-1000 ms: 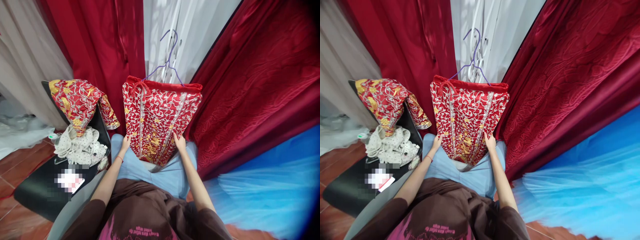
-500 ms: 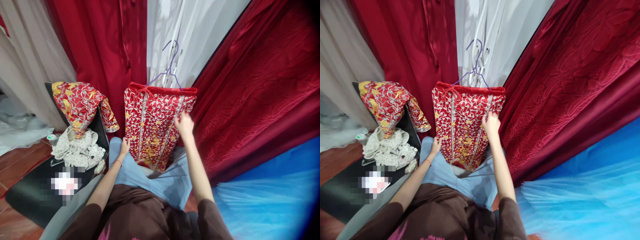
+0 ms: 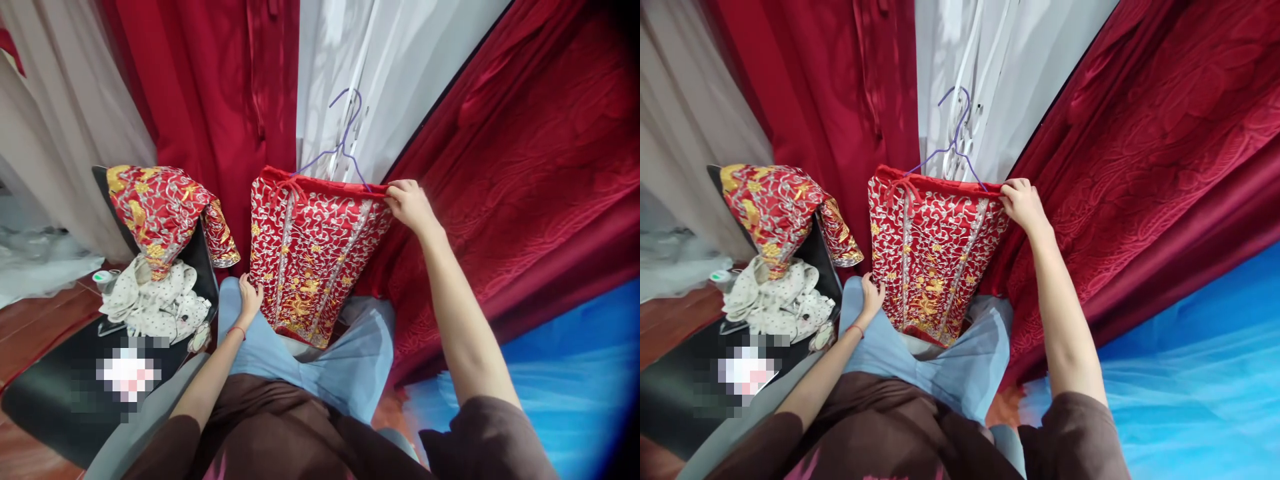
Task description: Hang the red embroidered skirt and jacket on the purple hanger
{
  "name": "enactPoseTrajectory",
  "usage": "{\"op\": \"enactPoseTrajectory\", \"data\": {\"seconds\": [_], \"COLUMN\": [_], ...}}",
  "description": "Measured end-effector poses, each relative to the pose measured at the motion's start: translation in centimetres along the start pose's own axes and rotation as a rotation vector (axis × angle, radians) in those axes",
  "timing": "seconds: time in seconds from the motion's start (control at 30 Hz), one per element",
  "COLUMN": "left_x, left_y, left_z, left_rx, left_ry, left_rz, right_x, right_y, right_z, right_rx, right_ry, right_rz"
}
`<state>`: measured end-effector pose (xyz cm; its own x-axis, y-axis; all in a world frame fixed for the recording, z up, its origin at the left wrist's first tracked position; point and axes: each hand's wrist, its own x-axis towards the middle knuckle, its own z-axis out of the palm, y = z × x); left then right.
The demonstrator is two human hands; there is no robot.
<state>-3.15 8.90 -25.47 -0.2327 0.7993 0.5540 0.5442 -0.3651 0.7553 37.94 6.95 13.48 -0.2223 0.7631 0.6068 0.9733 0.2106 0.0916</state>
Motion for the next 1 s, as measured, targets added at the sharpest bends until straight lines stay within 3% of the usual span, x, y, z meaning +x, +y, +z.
{"op": "enactPoseTrajectory", "data": {"seconds": [0.13,0.27,0.4,0.53,0.67,0.7,0.77,0.9,1.0], "left_x": [0.1,-0.1,0.8,5.5,12.8,14.4,16.9,18.5,18.3], "left_y": [0.4,1.1,2.3,4.7,8.9,10.1,12.0,13.6,13.7], "left_z": [-0.1,-0.4,-1.5,-3.7,-7.7,-8.9,-11.5,-15.4,-16.2], "left_rx": [-0.024,-0.086,-0.215,-0.416,-0.629,-0.839,-1.204,-1.387,-1.405], "left_ry": [-0.011,-0.021,0.01,0.105,0.307,0.353,0.319,0.278,0.3], "left_rz": [-0.025,-0.084,-0.163,-0.222,-0.264,-0.33,-0.446,-0.601,-0.714], "right_x": [-0.1,-0.3,-0.2,0.1,1.0,1.4,2.2,3.4,3.9], "right_y": [0.8,0.3,-0.8,-2.8,-6.7,-7.9,-10.6,-16.8,-21.4], "right_z": [-1.3,-0.8,0.0,0.2,0.6,0.7,1.2,2.3,3.3], "right_rx": [0.326,0.387,0.233,-0.104,-0.341,-0.35,-0.332,-0.257,-0.201], "right_ry": [0.004,0.06,0.094,0.084,0.191,0.196,0.161,0.034,-0.03], "right_rz": [0.013,0.107,0.18,0.25,0.238,0.2,0.089,-0.141,-0.265]}}
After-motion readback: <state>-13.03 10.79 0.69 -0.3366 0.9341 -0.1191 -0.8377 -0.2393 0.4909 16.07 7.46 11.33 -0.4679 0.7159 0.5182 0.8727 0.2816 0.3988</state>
